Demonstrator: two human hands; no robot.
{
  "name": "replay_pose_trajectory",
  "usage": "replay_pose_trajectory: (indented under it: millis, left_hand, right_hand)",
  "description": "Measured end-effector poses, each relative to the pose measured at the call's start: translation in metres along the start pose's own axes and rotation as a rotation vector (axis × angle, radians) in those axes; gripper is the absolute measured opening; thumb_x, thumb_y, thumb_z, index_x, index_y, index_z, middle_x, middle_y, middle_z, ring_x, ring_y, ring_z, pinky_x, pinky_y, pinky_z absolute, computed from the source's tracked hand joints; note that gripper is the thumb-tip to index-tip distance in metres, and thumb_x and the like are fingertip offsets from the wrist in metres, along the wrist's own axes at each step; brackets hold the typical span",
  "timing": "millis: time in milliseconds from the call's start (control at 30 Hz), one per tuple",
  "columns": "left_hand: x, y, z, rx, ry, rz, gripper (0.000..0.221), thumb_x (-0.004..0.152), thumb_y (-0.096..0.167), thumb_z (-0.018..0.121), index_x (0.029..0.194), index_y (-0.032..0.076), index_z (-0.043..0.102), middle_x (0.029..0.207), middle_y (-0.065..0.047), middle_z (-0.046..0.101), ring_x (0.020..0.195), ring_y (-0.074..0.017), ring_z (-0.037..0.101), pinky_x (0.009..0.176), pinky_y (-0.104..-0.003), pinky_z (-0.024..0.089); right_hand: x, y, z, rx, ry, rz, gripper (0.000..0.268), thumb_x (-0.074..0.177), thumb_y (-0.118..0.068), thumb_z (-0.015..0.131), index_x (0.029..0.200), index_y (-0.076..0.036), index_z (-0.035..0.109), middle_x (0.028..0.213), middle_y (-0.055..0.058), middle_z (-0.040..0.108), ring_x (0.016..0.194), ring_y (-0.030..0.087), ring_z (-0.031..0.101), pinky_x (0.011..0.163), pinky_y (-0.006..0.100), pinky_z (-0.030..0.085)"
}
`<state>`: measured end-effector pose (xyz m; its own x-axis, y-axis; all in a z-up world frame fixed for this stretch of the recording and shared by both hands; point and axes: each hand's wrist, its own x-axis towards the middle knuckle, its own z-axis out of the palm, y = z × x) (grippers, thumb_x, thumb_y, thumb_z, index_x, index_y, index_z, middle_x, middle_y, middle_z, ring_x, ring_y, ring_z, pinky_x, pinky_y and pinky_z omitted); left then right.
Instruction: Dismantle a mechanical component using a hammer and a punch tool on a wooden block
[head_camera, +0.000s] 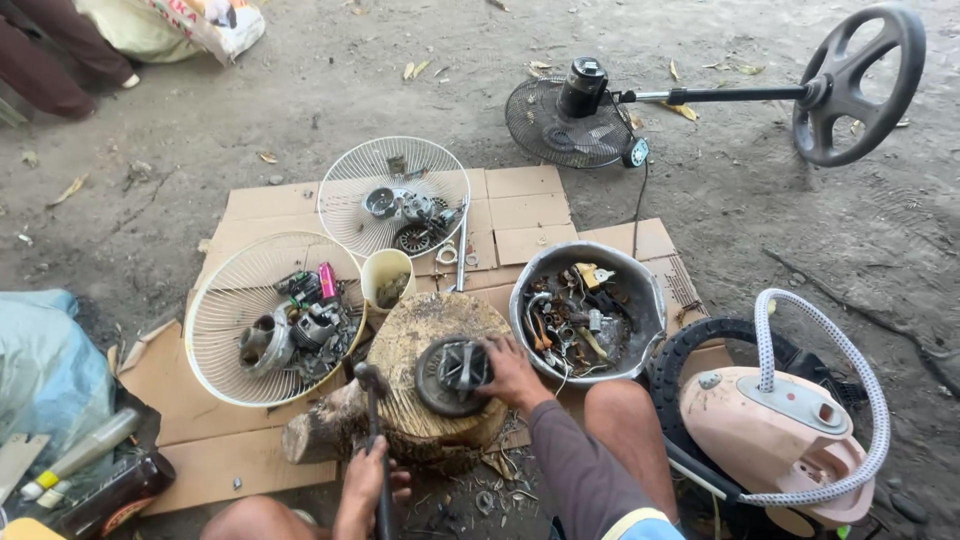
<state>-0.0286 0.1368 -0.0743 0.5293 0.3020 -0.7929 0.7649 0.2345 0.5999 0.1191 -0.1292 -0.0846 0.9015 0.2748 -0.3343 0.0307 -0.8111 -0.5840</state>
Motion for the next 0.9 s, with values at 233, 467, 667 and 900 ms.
replay_pose_trajectory:
  millis: [233, 467, 667, 900]
  left_hand:
    - [0.011, -0.02, 0.011, 0.187, 0.143, 0.214, 0.035, 0.103, 0.036, 0.063, 0.09, 0.004, 0.058, 0.062, -0.006, 0.051, 0.041, -0.0204, 0.05, 0.035, -0.037, 0.045]
    - [-0.028, -0.016, 0.037, 0.478, 0.067, 0.506, 0.029, 0.099, 0.034, 0.062, 0.089, 0.007, 0.063, 0.061, -0.003, 0.059, 0.044, -0.0166, 0.057, 0.039, -0.032, 0.05]
    - [-0.055, -0.02, 0.071, 0.633, 0.043, 0.677, 0.01, 0.097, 0.016, 0.062, 0.1, 0.007, 0.066, 0.068, -0.003, 0.072, 0.047, -0.0162, 0.064, 0.039, -0.03, 0.05]
    - [-0.044, -0.03, 0.076, 0.762, 0.019, 0.51, 0.019, 0.099, 0.017, 0.058, 0.114, 0.008, 0.066, 0.061, 0.003, 0.065, 0.042, -0.0116, 0.059, 0.036, -0.028, 0.044]
  right_hand:
    - [0.01, 0.025, 0.014, -0.004, -0.016, 0.012, 0.113, 0.072, -0.02, 0.094, 0.161, -0.007, 0.025, 0.161, 0.014, 0.03, 0.15, 0.037, 0.023, 0.128, 0.052, 0.018]
    - [0.014, 0.019, 0.011, 0.0, -0.03, -0.032, 0.112, 0.075, -0.021, 0.092, 0.162, -0.008, 0.022, 0.162, 0.02, 0.02, 0.149, 0.041, 0.014, 0.126, 0.055, 0.015]
    - [-0.007, 0.011, 0.007, 0.046, -0.014, -0.1, 0.102, 0.07, -0.021, 0.094, 0.155, -0.008, 0.039, 0.146, 0.019, 0.039, 0.138, 0.037, 0.036, 0.123, 0.053, 0.029]
    - [-0.008, 0.009, 0.012, -0.076, 0.026, -0.139, 0.1, 0.071, -0.024, 0.094, 0.155, -0.007, 0.041, 0.13, 0.014, 0.048, 0.118, 0.031, 0.045, 0.113, 0.045, 0.038]
